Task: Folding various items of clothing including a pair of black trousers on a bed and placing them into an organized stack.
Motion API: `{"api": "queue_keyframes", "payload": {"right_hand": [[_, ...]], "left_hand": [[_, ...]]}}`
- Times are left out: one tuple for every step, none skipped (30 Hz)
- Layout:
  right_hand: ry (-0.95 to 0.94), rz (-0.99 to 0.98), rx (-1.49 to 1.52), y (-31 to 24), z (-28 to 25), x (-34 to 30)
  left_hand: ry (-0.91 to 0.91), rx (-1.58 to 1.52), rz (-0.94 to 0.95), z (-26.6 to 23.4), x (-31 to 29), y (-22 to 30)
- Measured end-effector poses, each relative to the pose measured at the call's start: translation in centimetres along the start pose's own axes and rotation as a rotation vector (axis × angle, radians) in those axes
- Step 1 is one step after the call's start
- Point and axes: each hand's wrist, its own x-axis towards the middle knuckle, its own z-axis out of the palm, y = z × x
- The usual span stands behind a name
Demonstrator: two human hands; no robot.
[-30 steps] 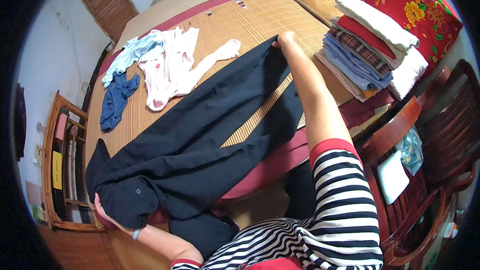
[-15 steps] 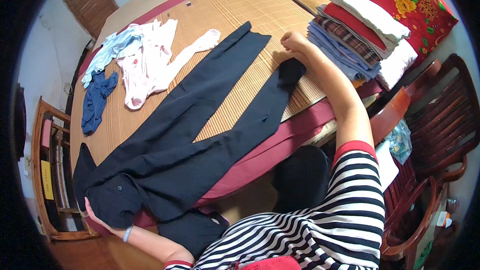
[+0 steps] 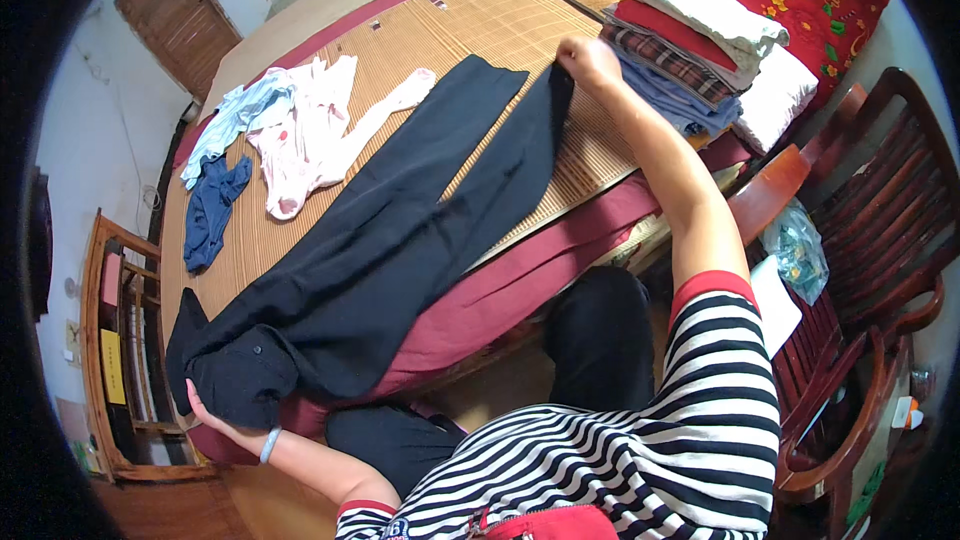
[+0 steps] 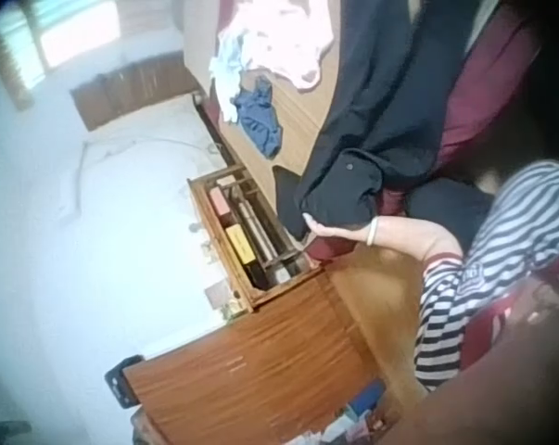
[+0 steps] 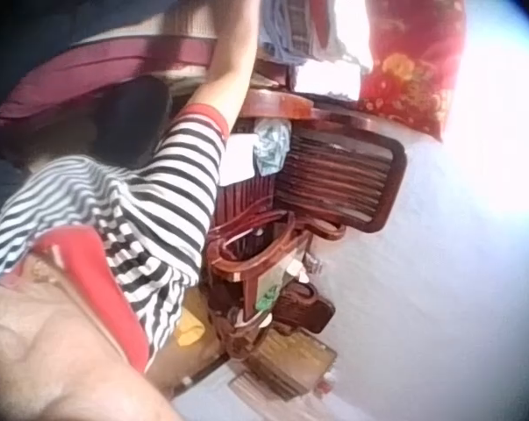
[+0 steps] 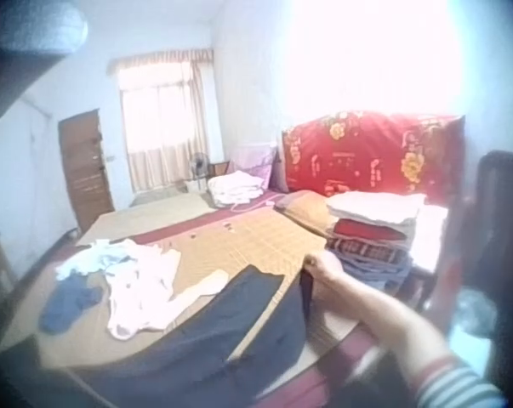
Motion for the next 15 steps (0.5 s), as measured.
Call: {"api": "queue_keyframes", "payload": {"right_hand": [[0.117, 0.105, 0.016, 0.2, -0.7, 1.1], [0.235, 0.148, 0.056, 0.7, -2.0, 2.1], [0.287, 0.211, 0.314, 2.9, -3.7, 3.5], [0.330, 0.267, 0.577, 4.6, -5.0, 4.3], [0.265, 0.341, 0.665, 3.3, -5.0, 4.0], [0.202, 0.413, 0.744, 2.1, -5.7, 3.7], [0.150, 0.391, 0.790, 3.6, -6.6, 3.2], [0.114, 0.382, 0.828, 5.1, -7.5, 2.1], [0.067, 0.384, 0.794, 5.9, -8.2, 1.0], [0.018, 0.382, 0.765, 6.1, -8.7, 0.2], [0.009, 0.375, 0.767, 6.2, -9.0, -0.3], [-0.013, 0.381, 0.701, 6.3, -9.4, -0.9], [-0.035, 0.384, 0.637, 6.3, -9.5, -1.2], [-0.041, 0.378, 0.642, 6.1, -9.4, -1.3], [-0.046, 0.392, 0.565, 6.1, -9.5, -1.2]], "left_hand": [[0.032, -0.077, -0.152, 0.4, 0.2, 0.3], [0.064, -0.153, -0.305, 0.7, 0.1, 0.5], [0.054, -0.172, -0.315, 0.5, 0.6, -0.8], [-0.007, -0.253, -0.330, -0.7, 1.7, -3.1], [-0.047, -0.299, -0.323, -2.9, 3.3, -4.0], [-0.033, -0.285, -0.315, -4.2, 4.5, -3.9], [-0.086, -0.367, -0.467, -4.4, 5.3, -4.2], [-0.141, -0.449, -0.619, -4.6, 5.5, -4.7], [-0.133, -0.449, -0.624, -4.4, 4.5, -4.9], [-0.156, -0.195, -0.248, -3.9, 2.9, -4.8], [-0.174, 0.064, 0.126, -3.6, 1.8, -4.7], [-0.168, 0.067, 0.124, -3.6, 1.5, -4.7], [-0.188, 0.077, 0.147, -3.6, 1.3, -4.6], [-0.208, 0.089, 0.172, -3.7, 1.3, -4.3], [-0.189, 0.105, 0.160, -2.5, 0.5, -3.7]]}}
